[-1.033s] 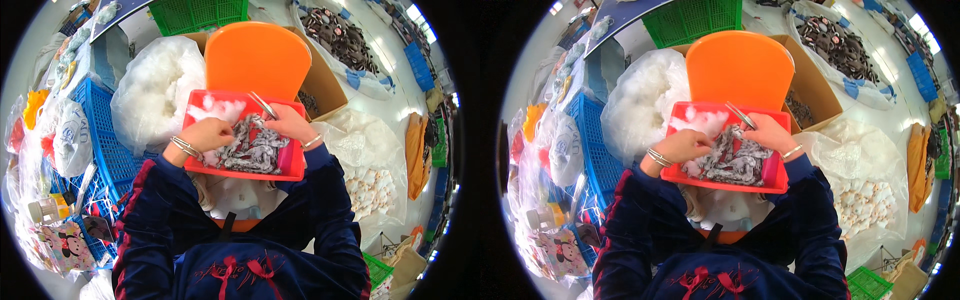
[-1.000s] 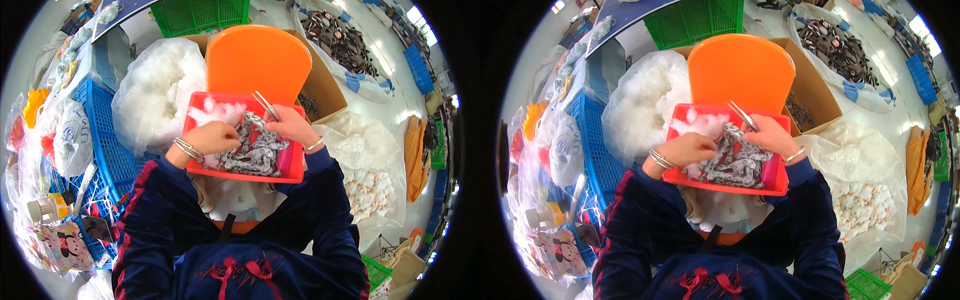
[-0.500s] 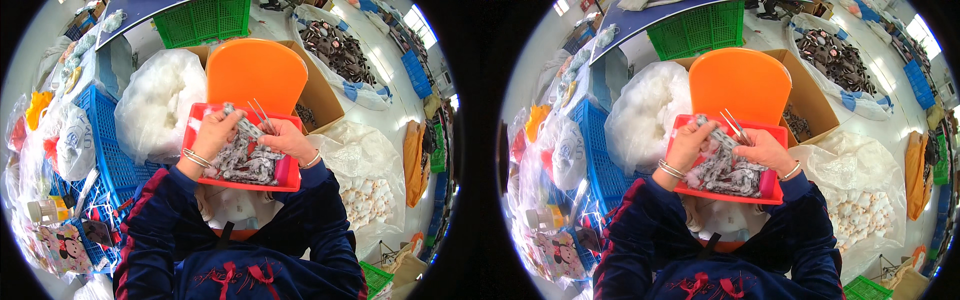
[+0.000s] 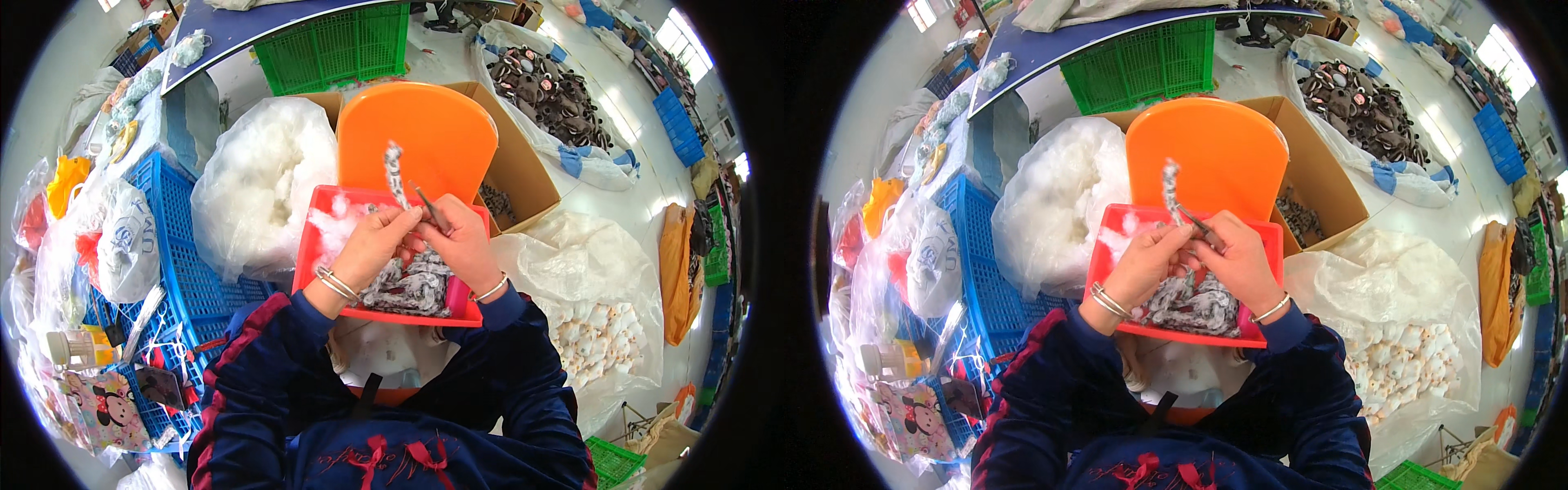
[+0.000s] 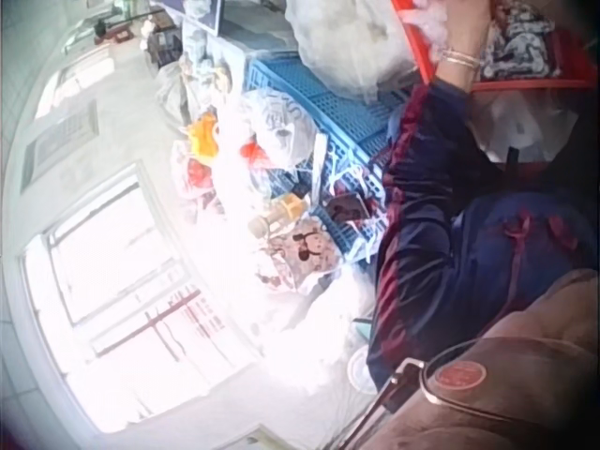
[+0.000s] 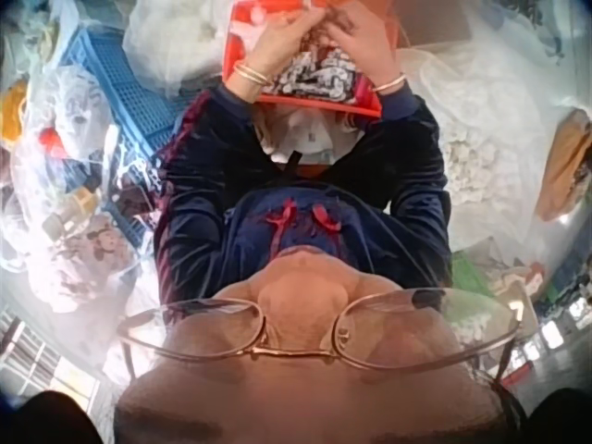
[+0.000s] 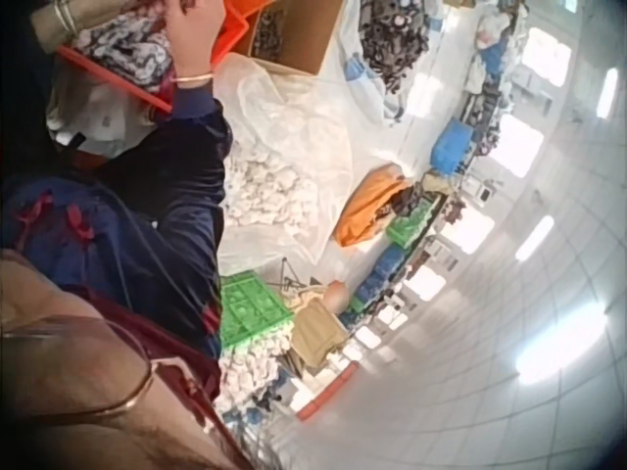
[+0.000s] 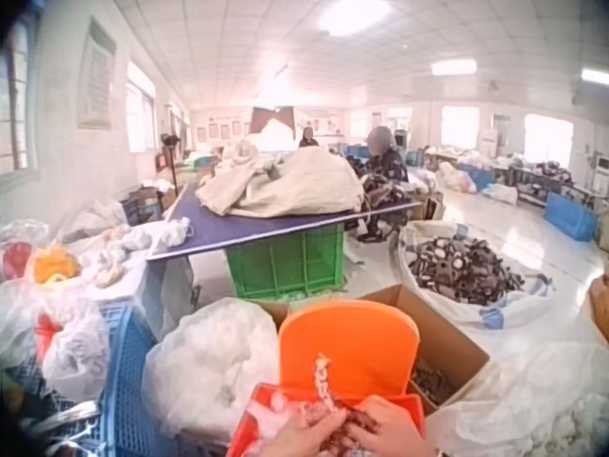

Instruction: The person sits on the floor and uses a metal tool to push white stuffing into small gray plush toy bodies. The person repeatedly picks up stuffed items, inserts the tool, and places the finished pieces into a red tray.

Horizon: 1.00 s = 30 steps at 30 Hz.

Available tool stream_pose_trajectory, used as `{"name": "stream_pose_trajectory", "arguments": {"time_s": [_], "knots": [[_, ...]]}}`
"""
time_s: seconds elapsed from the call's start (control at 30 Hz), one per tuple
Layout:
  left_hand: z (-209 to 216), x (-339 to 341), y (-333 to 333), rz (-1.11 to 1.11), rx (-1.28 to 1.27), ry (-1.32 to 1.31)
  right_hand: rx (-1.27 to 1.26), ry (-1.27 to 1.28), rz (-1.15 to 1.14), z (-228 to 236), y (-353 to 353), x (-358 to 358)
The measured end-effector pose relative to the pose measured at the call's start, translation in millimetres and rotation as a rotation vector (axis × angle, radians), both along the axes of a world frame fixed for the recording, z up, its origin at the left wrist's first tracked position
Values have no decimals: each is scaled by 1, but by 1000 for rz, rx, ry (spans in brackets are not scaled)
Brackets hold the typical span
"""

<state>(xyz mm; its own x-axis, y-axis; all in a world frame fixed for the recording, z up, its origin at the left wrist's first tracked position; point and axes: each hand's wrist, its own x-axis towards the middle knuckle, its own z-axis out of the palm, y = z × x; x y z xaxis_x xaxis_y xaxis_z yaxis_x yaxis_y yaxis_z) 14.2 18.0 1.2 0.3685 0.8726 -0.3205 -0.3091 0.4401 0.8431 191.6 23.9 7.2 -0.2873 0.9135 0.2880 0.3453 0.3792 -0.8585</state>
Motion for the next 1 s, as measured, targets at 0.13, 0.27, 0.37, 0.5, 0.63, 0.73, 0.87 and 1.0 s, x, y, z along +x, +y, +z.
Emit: {"name": "stream_pose_trajectory", "arguments": {"time_s": [0.13,0.27,0.37,0.5,0.63,0.73,0.87,1.0], "knots": [[-6,-4,9,26,31,83,-334,288,76,-4,0,6],[14,-7,7,63,64,137,-507,501,72,4,3,27],[14,-19,11,87,88,223,-326,127,86,3,4,35],[3,-24,14,139,93,210,-318,50,93,-2,3,34],[1,-28,14,149,123,203,-276,13,83,0,4,29],[5,-28,13,144,140,229,-247,8,69,2,4,27],[3,-28,13,186,173,230,-245,26,74,-1,4,26],[7,-29,12,194,197,259,-247,24,82,-2,4,25]]}}
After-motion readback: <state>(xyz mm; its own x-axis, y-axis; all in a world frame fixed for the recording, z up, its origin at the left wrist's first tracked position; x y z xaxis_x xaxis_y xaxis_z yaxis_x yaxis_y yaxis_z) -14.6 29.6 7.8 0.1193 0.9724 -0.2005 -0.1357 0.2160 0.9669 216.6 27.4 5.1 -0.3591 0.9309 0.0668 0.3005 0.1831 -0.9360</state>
